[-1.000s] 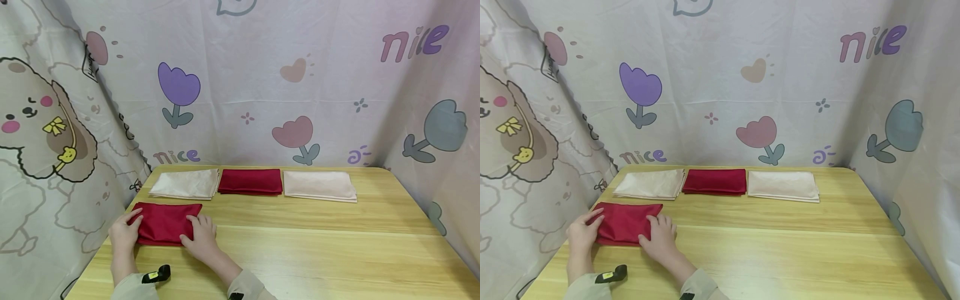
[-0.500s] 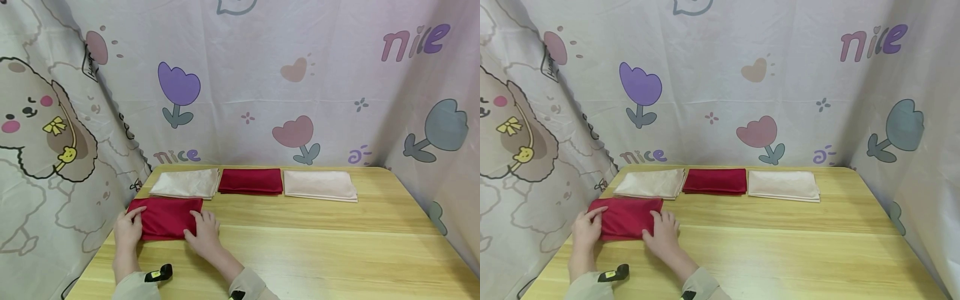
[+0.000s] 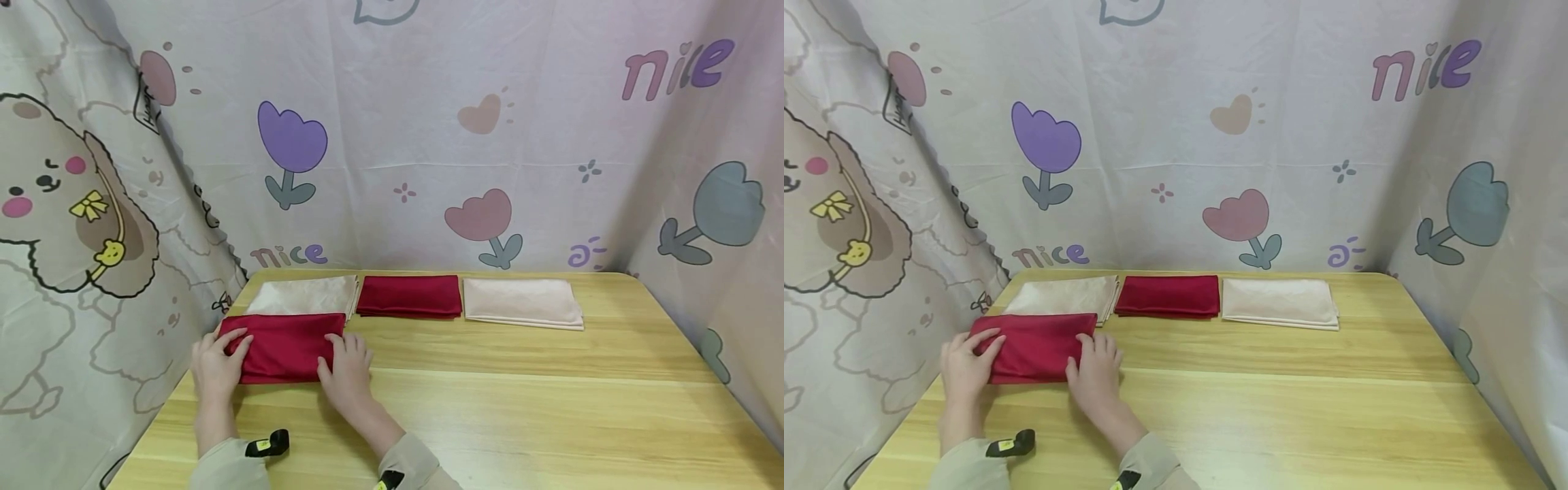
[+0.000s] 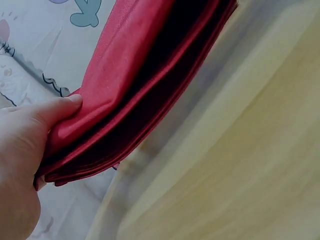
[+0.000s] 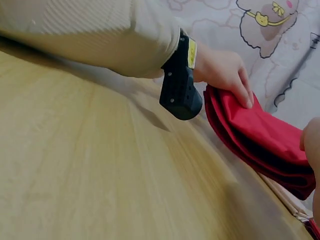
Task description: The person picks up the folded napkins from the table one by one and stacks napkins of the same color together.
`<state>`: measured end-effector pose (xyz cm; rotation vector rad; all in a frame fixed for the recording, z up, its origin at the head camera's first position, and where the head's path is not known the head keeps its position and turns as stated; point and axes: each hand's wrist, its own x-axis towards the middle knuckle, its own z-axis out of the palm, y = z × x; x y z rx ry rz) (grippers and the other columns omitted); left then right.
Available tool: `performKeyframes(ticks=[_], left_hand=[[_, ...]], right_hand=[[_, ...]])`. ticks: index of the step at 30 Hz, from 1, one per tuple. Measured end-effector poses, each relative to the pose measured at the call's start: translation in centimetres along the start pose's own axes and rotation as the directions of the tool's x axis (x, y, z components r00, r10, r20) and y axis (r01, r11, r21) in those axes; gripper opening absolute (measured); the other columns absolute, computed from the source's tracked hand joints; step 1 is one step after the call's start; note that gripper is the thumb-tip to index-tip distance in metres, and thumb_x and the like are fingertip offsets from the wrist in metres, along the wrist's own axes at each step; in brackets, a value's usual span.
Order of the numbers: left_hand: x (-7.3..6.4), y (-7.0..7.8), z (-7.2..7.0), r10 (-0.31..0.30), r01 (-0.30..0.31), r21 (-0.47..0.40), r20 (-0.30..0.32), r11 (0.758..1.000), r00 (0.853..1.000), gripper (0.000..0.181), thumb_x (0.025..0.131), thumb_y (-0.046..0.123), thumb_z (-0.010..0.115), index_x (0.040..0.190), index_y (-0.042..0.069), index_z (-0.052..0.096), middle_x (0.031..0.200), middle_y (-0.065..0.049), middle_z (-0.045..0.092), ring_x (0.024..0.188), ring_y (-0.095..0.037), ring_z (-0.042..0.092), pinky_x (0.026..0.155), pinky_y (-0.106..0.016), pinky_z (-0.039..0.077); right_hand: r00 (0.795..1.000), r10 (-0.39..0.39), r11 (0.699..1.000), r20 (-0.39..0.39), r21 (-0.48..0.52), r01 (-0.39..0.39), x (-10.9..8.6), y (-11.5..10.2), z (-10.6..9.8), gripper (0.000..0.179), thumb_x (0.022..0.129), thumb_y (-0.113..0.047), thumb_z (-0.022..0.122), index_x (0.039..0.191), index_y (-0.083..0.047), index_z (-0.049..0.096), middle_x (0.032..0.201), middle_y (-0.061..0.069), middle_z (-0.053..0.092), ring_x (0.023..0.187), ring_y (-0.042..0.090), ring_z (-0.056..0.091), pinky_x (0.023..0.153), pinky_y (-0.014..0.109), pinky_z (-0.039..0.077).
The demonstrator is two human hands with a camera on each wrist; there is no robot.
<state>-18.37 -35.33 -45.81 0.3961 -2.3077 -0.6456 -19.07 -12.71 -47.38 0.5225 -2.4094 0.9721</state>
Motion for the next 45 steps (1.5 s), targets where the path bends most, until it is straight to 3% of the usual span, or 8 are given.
performKeyframes(ticks=[7,13,23,30,33,36,45], left_hand=[[0.2,1.0,0.4,0.077,-0.078,-0.004,-0.033,0.997,0.996,0.024,0.083,0.019,0.076,0.102,0.004,0.075,0.114,-0.024,0.062,0.097,-0.04,0.043,0.084,-0.049,0.032],[0.2,1.8,0.6,0.151,-0.153,-0.015,-0.083,0.988,0.985,0.022,0.08,0.016,0.08,0.099,0.005,0.077,0.096,-0.019,0.062,0.092,-0.038,0.043,0.08,-0.049,0.031],[-0.4,3.0,0.3,0.191,-0.19,0.02,-0.076,0.982,0.979,0.022,0.079,0.017,0.081,0.099,0.008,0.077,0.099,-0.02,0.063,0.091,-0.036,0.043,0.074,-0.047,0.027],[0.1,3.6,0.6,0.272,-0.272,0.015,-0.106,0.962,0.956,0.023,0.076,0.017,0.082,0.097,0.007,0.078,0.103,-0.024,0.066,0.09,-0.039,0.044,0.078,-0.049,0.03],[0.3,3.8,0.8,0.276,-0.277,0.007,-0.108,0.961,0.955,0.024,0.076,0.017,0.082,0.097,0.007,0.078,0.108,-0.026,0.066,0.093,-0.04,0.045,0.083,-0.052,0.031],[0.3,4.0,1.0,0.255,-0.256,-0.003,-0.094,0.967,0.962,0.024,0.077,0.018,0.082,0.098,0.008,0.077,0.113,-0.027,0.065,0.096,-0.04,0.046,0.085,-0.052,0.031],[0.2,4.5,1.6,0.217,-0.219,-0.022,-0.074,0.975,0.973,0.024,0.079,0.02,0.081,0.1,0.009,0.077,0.113,-0.022,0.064,0.097,-0.038,0.045,0.077,-0.049,0.029]], right_hand=[[0.993,-0.051,0.989,-0.105,-0.142,0.036,0.4,1.1,-0.2,0.032,0.087,-0.028,0.07,0.115,-0.015,0.061,0.102,0.001,0.055,0.105,0.019,0.045,0.079,0.031,0.029],[0.981,-0.072,0.991,-0.181,-0.124,0.05,0.7,1.9,-0.7,0.029,0.084,-0.023,0.073,0.109,-0.013,0.062,0.099,0.003,0.055,0.102,0.021,0.044,0.077,0.032,0.027],[0.983,-0.058,0.995,-0.172,-0.087,0.044,0.8,2.7,-1.8,0.028,0.086,-0.022,0.072,0.109,-0.013,0.062,0.1,0.003,0.055,0.101,0.02,0.042,0.078,0.032,0.024],[0.982,-0.052,0.996,-0.183,-0.08,0.038,1.1,3.1,-2.6,0.027,0.086,-0.021,0.072,0.109,-0.012,0.062,0.103,0.005,0.055,0.102,0.021,0.043,0.077,0.034,0.025],[0.982,-0.048,0.996,-0.18,-0.082,0.033,1.4,3.2,-2.8,0.027,0.086,-0.022,0.071,0.11,-0.012,0.061,0.104,0.005,0.055,0.103,0.021,0.043,0.077,0.034,0.024],[0.981,-0.055,0.996,-0.185,-0.08,0.04,1.6,3.3,-3.1,0.027,0.086,-0.021,0.072,0.109,-0.012,0.061,0.104,0.006,0.055,0.105,0.022,0.043,0.078,0.035,0.024],[0.979,-0.069,0.995,-0.194,-0.084,0.054,2.3,3.5,-3.8,0.027,0.086,-0.02,0.072,0.109,-0.011,0.061,0.103,0.007,0.054,0.107,0.023,0.042,0.078,0.037,0.025]])
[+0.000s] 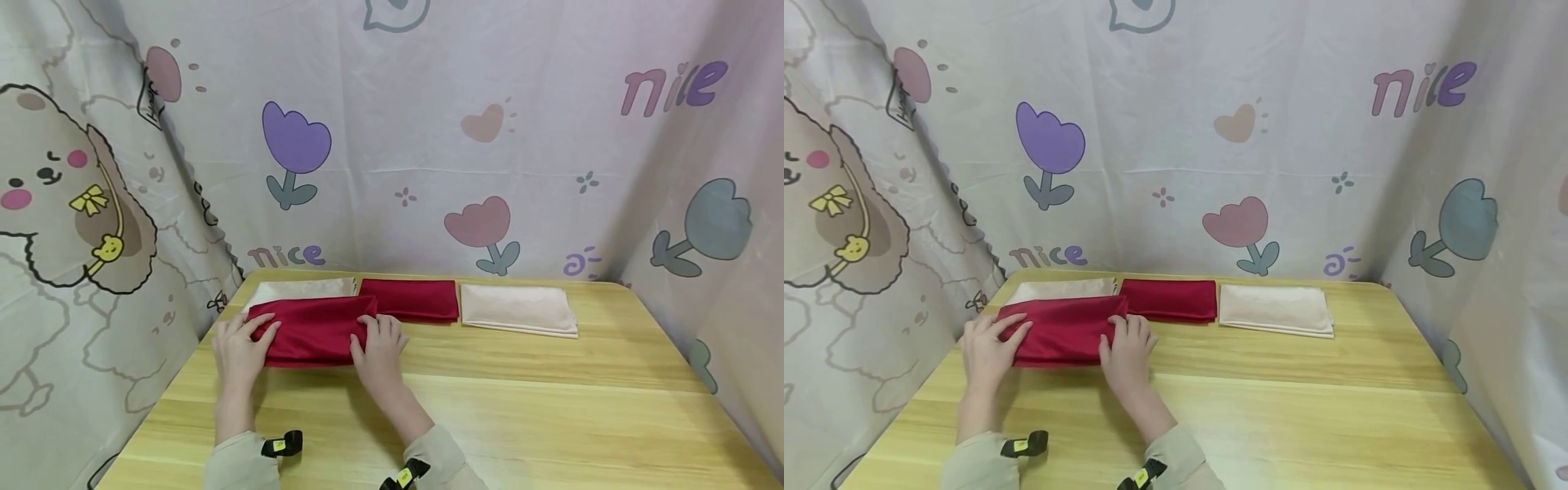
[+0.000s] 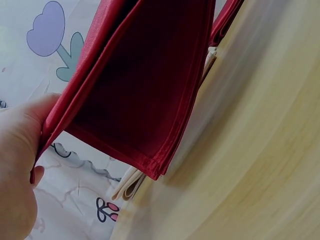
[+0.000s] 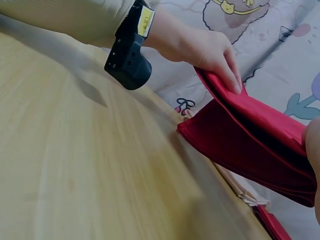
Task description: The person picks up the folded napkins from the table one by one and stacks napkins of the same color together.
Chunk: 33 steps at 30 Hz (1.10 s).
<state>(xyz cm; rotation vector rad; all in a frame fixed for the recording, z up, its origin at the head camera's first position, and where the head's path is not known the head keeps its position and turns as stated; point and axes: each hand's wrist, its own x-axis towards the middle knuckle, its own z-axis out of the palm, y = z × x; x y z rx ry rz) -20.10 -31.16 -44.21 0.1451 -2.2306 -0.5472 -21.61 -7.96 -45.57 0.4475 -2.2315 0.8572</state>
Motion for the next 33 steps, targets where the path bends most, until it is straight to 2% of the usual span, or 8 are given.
performKeyframes(ticks=[7,14,22,27,33], left_hand=[[0.2,0.9,0.2,-0.011,0.01,-0.033,-0.022,0.999,1.0,0.024,0.079,0.019,0.08,0.101,0.008,0.077,0.108,-0.019,0.065,0.094,-0.038,0.044,0.078,-0.049,0.027],[0.5,1.4,0.8,0.009,-0.011,-0.055,-0.041,0.998,0.999,0.024,0.08,0.02,0.08,0.102,0.009,0.077,0.105,-0.017,0.064,0.094,-0.037,0.044,0.078,-0.05,0.028],[0.8,1.9,1.6,0.082,-0.085,-0.049,-0.06,0.995,0.995,0.026,0.079,0.021,0.081,0.102,0.01,0.077,0.102,-0.016,0.064,0.096,-0.039,0.047,0.079,-0.051,0.032],[1.0,2.4,2.1,0.124,-0.127,-0.049,-0.046,0.991,0.991,0.029,0.079,0.022,0.081,0.105,0.012,0.076,0.104,-0.016,0.062,0.097,-0.039,0.046,0.079,-0.051,0.032],[1.3,3.0,2.6,0.198,-0.199,-0.014,-0.044,0.98,0.979,0.032,0.077,0.024,0.083,0.106,0.011,0.076,0.104,-0.017,0.064,0.093,-0.037,0.046,0.079,-0.05,0.032]], right_hand=[[1.0,-0.012,1.0,-0.008,-0.002,0.012,0.6,0.5,-0.4,0.026,0.086,-0.019,0.072,0.108,-0.01,0.062,0.104,0.009,0.055,0.108,0.025,0.042,0.078,0.038,0.025],[0.998,-0.041,0.999,-0.051,-0.027,0.039,1.1,1.1,-0.8,0.027,0.084,-0.018,0.074,0.107,-0.01,0.062,0.103,0.008,0.055,0.106,0.024,0.043,0.077,0.037,0.027],[0.995,-0.061,0.997,-0.077,-0.043,0.058,1.6,2.0,-1.4,0.027,0.084,-0.017,0.074,0.107,-0.009,0.062,0.103,0.01,0.055,0.105,0.025,0.043,0.078,0.039,0.027],[0.993,-0.075,0.996,-0.088,-0.062,0.07,1.8,2.9,-1.5,0.028,0.083,-0.017,0.074,0.107,-0.008,0.062,0.105,0.01,0.056,0.105,0.025,0.044,0.077,0.039,0.027],[0.992,-0.082,0.995,-0.093,-0.065,0.077,1.9,4.0,-1.9,0.028,0.084,-0.017,0.073,0.108,-0.008,0.062,0.105,0.011,0.055,0.107,0.027,0.044,0.077,0.041,0.028]])
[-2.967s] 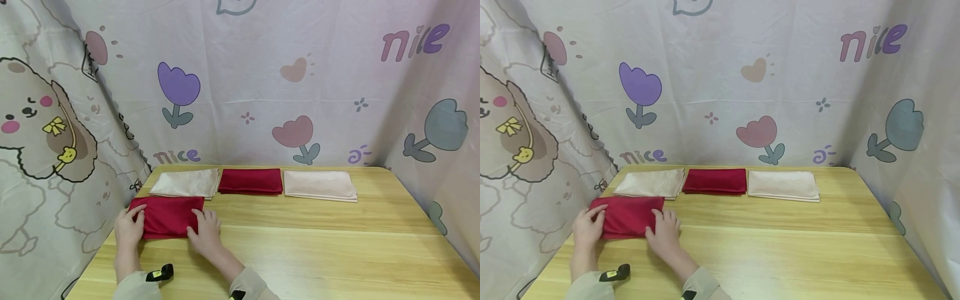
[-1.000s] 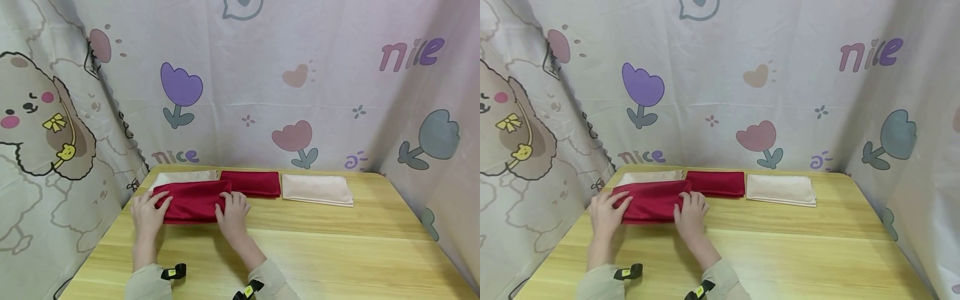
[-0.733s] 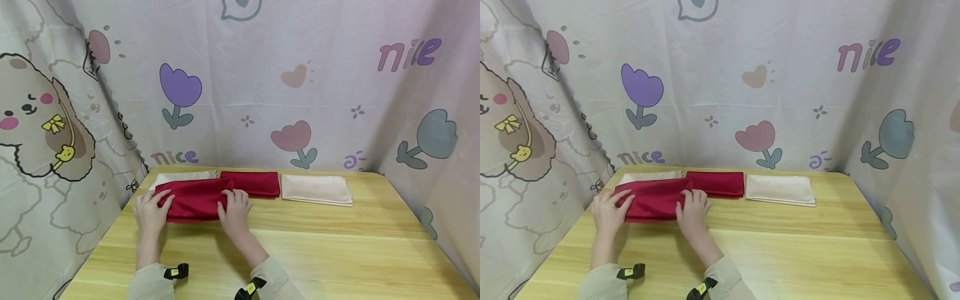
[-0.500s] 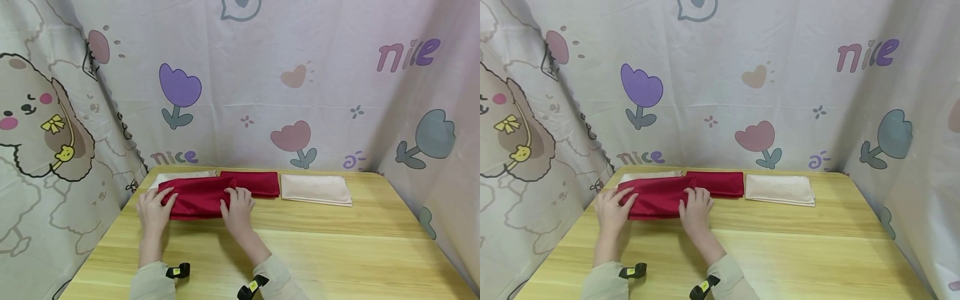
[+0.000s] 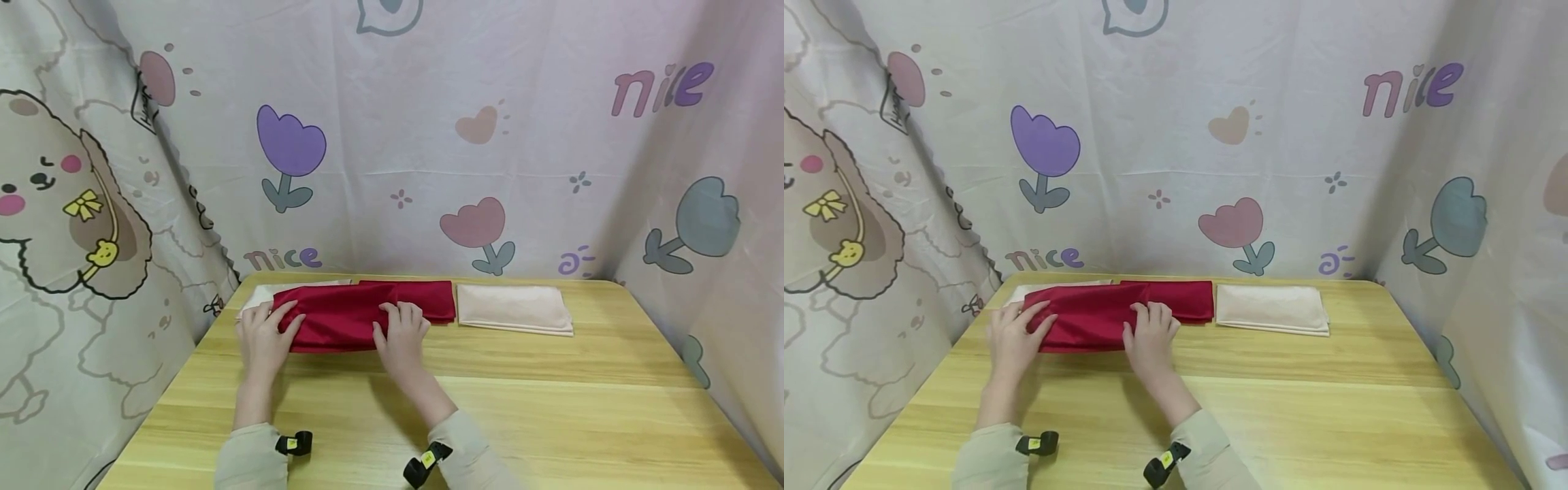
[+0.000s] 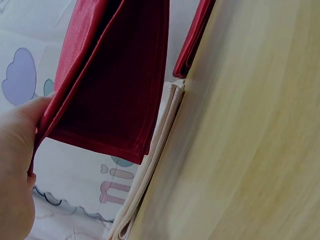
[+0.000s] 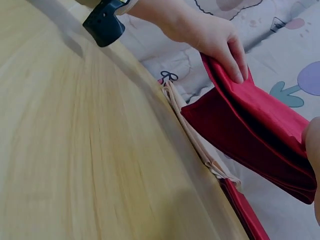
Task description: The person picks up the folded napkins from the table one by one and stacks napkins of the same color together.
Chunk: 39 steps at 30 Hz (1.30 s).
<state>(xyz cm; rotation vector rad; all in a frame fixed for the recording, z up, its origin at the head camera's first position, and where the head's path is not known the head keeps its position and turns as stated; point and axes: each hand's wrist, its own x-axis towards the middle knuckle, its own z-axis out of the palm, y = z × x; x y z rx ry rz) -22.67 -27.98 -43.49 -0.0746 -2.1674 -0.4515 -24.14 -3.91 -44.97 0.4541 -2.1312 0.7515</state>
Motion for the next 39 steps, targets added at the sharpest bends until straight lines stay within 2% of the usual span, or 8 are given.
performKeyframes(ticks=[7,19,30,39], left_hand=[[0.7,0.8,0.6,0.07,-0.07,0.011,0.03,0.997,0.997,0.035,0.077,0.026,0.082,0.109,0.012,0.075,0.104,-0.017,0.064,0.095,-0.038,0.049,0.078,-0.049,0.032],[1.1,1.7,2.3,0.118,-0.122,0.032,0.106,0.992,0.987,0.039,0.08,0.03,0.079,0.114,0.013,0.073,0.11,-0.016,0.063,0.1,-0.037,0.049,0.078,-0.05,0.036],[1.7,2.4,3.7,0.176,-0.179,0.02,0.109,0.984,0.978,0.041,0.079,0.03,0.08,0.115,0.012,0.073,0.109,-0.017,0.064,0.099,-0.036,0.05,0.075,-0.049,0.037],[2.9,3.6,4.9,0.156,-0.157,-0.008,0.176,0.987,0.972,0.041,0.083,0.031,0.077,0.12,0.014,0.071,0.117,-0.017,0.063,0.103,-0.035,0.05,0.08,-0.049,0.037]], right_hand=[[1.0,0.009,1.0,-0.011,-0.003,-0.009,0.1,1.3,-0.5,0.029,0.084,-0.017,0.073,0.109,-0.007,0.062,0.107,0.013,0.056,0.107,0.029,0.045,0.078,0.044,0.028],[0.999,0.019,1.0,0.033,-0.005,-0.019,0.3,3.7,-1.3,0.03,0.087,-0.018,0.07,0.113,-0.006,0.061,0.11,0.015,0.054,0.109,0.031,0.043,0.079,0.045,0.026],[0.999,0.014,0.999,0.028,-0.037,-0.013,0.6,5.4,-1.4,0.033,0.087,-0.018,0.072,0.115,-0.006,0.06,0.11,0.015,0.054,0.11,0.032,0.043,0.08,0.047,0.027],[0.997,0.066,0.998,0.048,-0.008,-0.065,1.3,7.0,-1.6,0.032,0.089,-0.018,0.069,0.117,-0.006,0.059,0.113,0.016,0.053,0.115,0.033,0.041,0.081,0.049,0.027]])
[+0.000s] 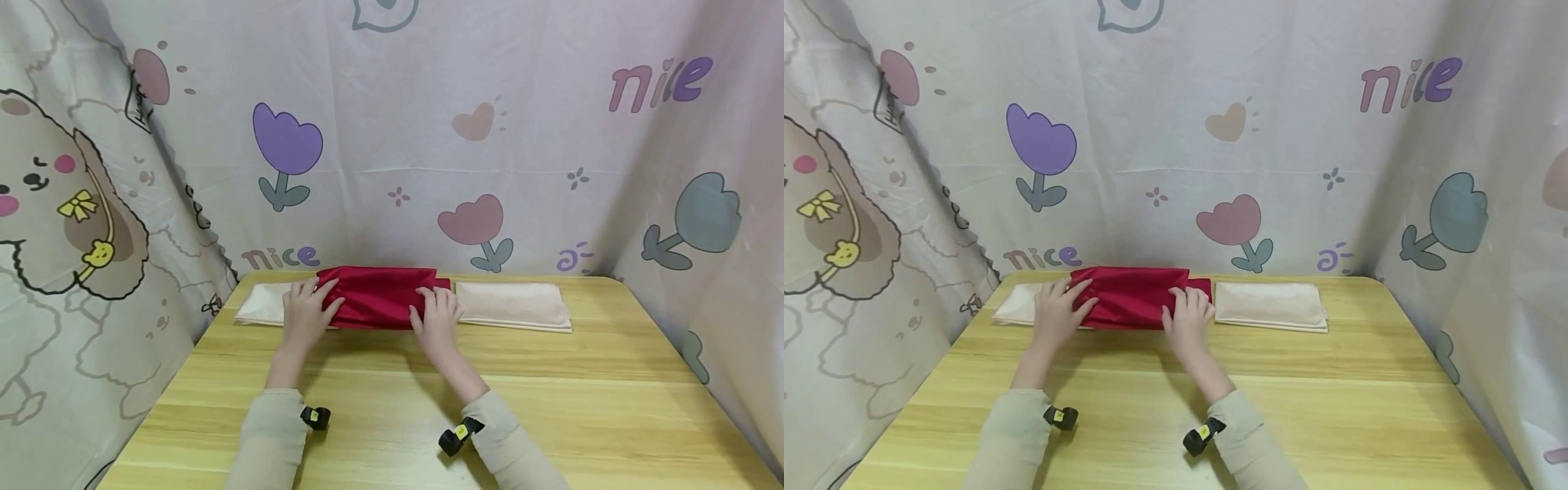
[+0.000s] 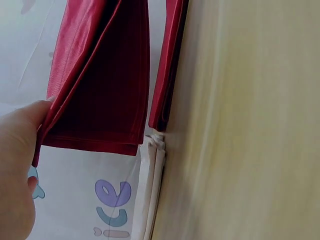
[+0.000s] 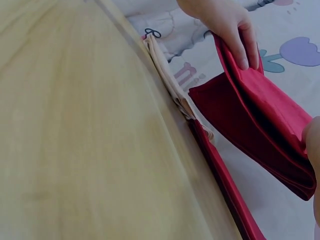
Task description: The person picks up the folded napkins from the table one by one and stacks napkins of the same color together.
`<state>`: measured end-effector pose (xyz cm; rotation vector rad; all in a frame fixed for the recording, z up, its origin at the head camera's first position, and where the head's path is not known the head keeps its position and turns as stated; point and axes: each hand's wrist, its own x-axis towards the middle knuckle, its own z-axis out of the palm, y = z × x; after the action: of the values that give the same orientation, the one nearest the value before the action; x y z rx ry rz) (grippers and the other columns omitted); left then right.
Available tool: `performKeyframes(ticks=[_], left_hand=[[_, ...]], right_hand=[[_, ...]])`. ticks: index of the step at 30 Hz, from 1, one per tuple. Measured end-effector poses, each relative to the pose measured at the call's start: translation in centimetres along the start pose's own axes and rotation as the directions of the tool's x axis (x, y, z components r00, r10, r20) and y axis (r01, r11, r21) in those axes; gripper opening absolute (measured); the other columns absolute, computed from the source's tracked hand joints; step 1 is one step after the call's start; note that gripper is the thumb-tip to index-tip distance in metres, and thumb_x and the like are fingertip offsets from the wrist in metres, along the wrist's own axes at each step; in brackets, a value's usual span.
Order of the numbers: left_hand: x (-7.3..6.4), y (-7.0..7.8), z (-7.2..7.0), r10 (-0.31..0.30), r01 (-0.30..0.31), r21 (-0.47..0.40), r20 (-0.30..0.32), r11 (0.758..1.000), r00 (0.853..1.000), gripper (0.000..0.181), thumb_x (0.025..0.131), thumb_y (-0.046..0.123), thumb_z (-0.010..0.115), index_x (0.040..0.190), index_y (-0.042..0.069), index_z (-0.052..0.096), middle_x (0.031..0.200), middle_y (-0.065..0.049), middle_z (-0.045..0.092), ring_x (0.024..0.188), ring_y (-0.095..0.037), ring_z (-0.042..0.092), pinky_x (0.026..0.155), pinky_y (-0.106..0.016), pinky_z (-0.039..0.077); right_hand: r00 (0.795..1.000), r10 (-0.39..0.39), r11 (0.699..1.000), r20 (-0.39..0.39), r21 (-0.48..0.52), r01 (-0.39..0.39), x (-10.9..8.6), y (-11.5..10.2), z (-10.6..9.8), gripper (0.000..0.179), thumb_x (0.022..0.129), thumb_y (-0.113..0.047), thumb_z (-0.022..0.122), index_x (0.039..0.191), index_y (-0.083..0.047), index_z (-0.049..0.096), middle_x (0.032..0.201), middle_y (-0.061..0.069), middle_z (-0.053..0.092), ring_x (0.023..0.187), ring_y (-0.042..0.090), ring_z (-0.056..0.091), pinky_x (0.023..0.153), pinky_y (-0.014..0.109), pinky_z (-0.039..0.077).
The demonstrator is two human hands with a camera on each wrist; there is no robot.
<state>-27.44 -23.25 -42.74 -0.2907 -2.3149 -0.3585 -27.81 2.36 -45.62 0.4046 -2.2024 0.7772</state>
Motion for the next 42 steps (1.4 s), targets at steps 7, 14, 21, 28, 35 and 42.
performKeyframes(ticks=[7,14,21,28,35,42], left_hand=[[0.7,0.4,0.9,0.005,-0.005,-0.007,0.012,1.0,1.0,0.041,0.084,0.032,0.076,0.12,0.014,0.071,0.117,-0.017,0.062,0.101,-0.034,0.049,0.078,-0.048,0.036],[0.8,0.4,1.8,-0.019,0.02,-0.013,0.038,1.0,0.999,0.042,0.085,0.033,0.075,0.122,0.014,0.07,0.12,-0.018,0.061,0.102,-0.034,0.049,0.077,-0.048,0.037],[1.0,0.4,2.5,-0.064,0.064,-0.005,0.1,0.998,0.993,0.043,0.086,0.034,0.074,0.124,0.015,0.068,0.123,-0.017,0.059,0.103,-0.034,0.047,0.079,-0.047,0.037],[1.7,1.0,3.4,-0.072,0.072,0.006,0.186,0.997,0.98,0.045,0.088,0.035,0.071,0.129,0.017,0.065,0.127,-0.017,0.058,0.108,-0.034,0.047,0.083,-0.048,0.039],[2.0,1.2,4.2,-0.071,0.075,-0.014,0.209,0.997,0.975,0.044,0.089,0.035,0.07,0.129,0.017,0.065,0.128,-0.017,0.057,0.111,-0.034,0.047,0.084,-0.048,0.038],[2.6,1.3,5.0,-0.085,0.09,-0.005,0.274,0.996,0.958,0.044,0.091,0.035,0.068,0.131,0.017,0.063,0.13,-0.016,0.055,0.121,-0.034,0.043,0.089,-0.048,0.039]], right_hand=[[1.0,0.018,1.0,0.007,-0.021,-0.018,0.5,0.9,0.0,0.033,0.089,-0.02,0.069,0.118,-0.007,0.059,0.111,0.014,0.051,0.114,0.033,0.039,0.081,0.047,0.025],[0.999,0.04,0.998,0.036,-0.046,-0.039,0.7,1.4,0.3,0.033,0.09,-0.021,0.068,0.119,-0.007,0.058,0.111,0.013,0.051,0.115,0.033,0.04,0.082,0.046,0.026],[0.997,0.054,0.998,0.053,-0.044,-0.051,0.5,1.7,0.5,0.034,0.09,-0.02,0.068,0.119,-0.007,0.058,0.115,0.015,0.051,0.117,0.034,0.04,0.083,0.048,0.026],[0.993,0.092,0.995,0.072,-0.036,-0.09,0.6,2.5,0.3,0.036,0.09,-0.02,0.068,0.121,-0.006,0.058,0.119,0.015,0.05,0.118,0.036,0.041,0.087,0.049,0.026],[0.99,0.087,0.996,0.115,-0.046,-0.083,0.6,3.4,0.2,0.04,0.089,-0.02,0.068,0.125,-0.006,0.056,0.124,0.017,0.05,0.121,0.036,0.039,0.089,0.05,0.028],[0.985,0.081,0.996,0.151,-0.045,-0.075,0.9,4.4,0.4,0.044,0.088,-0.021,0.069,0.128,-0.006,0.055,0.124,0.017,0.05,0.122,0.037,0.039,0.09,0.05,0.028]])
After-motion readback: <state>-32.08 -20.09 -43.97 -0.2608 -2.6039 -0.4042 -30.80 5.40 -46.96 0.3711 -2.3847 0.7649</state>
